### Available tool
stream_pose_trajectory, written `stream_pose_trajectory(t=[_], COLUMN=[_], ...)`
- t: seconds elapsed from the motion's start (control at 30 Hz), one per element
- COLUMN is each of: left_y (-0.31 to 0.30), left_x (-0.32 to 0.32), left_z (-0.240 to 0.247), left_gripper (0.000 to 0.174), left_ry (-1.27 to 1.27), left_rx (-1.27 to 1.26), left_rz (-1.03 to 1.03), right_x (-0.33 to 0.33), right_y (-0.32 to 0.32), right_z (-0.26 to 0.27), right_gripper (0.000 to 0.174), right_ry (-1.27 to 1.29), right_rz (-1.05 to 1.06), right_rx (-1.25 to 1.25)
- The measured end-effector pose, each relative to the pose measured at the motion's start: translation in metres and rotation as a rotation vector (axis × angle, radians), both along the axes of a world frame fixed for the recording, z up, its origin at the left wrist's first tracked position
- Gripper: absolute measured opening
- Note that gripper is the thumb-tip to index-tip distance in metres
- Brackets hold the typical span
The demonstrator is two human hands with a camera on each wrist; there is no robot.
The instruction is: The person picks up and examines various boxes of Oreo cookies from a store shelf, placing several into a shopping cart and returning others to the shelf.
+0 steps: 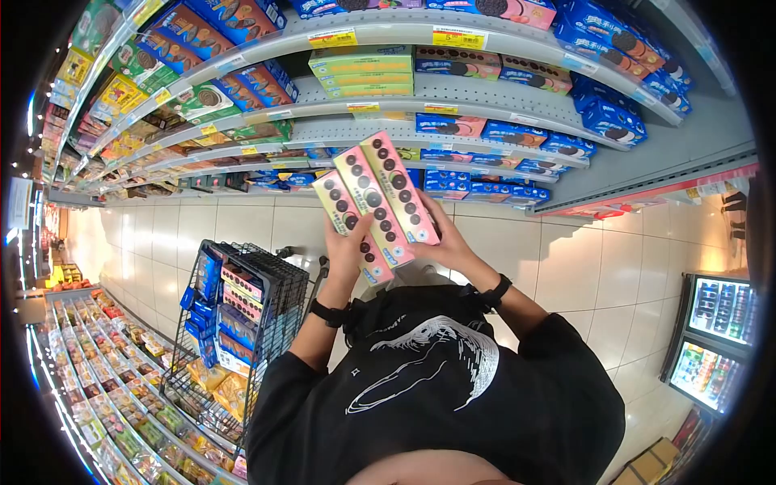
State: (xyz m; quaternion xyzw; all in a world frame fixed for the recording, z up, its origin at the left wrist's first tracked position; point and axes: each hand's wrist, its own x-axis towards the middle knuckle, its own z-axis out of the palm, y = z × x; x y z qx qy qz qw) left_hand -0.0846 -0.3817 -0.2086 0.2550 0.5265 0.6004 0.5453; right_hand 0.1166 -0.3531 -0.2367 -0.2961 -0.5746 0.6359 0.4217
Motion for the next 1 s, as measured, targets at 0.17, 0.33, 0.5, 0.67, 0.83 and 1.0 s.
stream_pose_trajectory(t=[0.17, 0.33, 0.5, 0.67, 0.83, 1.0], left_y=[0.001, 0.011, 0.024, 0.038, 0.062, 0.088], left_x=[0.005, 0.025, 0.059, 0.072, 0.086, 0.099], left_z=[0.016, 0.014, 0.008, -0.013, -0.014, -0.030], left_gripper=[0.043, 0.042, 0.048, 0.054, 0.041, 0.045], left_ry=[-0.072, -0.094, -0.206, -0.319, -0.402, -0.555], left_rx=[0.065, 0.098, 0.114, 0.035, 0.021, -0.075], left_rz=[0.097, 0.120, 0.072, -0.057, -0.172, -0.160], right_x=[-0.015, -0.003, 0.027, 0.069, 0.086, 0.108], right_y=[-0.006, -0.010, -0.001, 0.019, 0.035, 0.067], right_z=[0.005, 0.009, 0.000, -0.010, -0.001, 0.004], right_gripper=[0.084, 0.080, 0.074, 0.069, 0.063, 0.056], right_ry=[0.018, 0.203, 0.209, 0.072, -0.003, -0.069], right_rz=[-0.181, -0.261, -0.342, -0.405, -0.418, -0.363], right_rx=[0.006, -0.099, -0.062, -0.100, -0.076, -0.199])
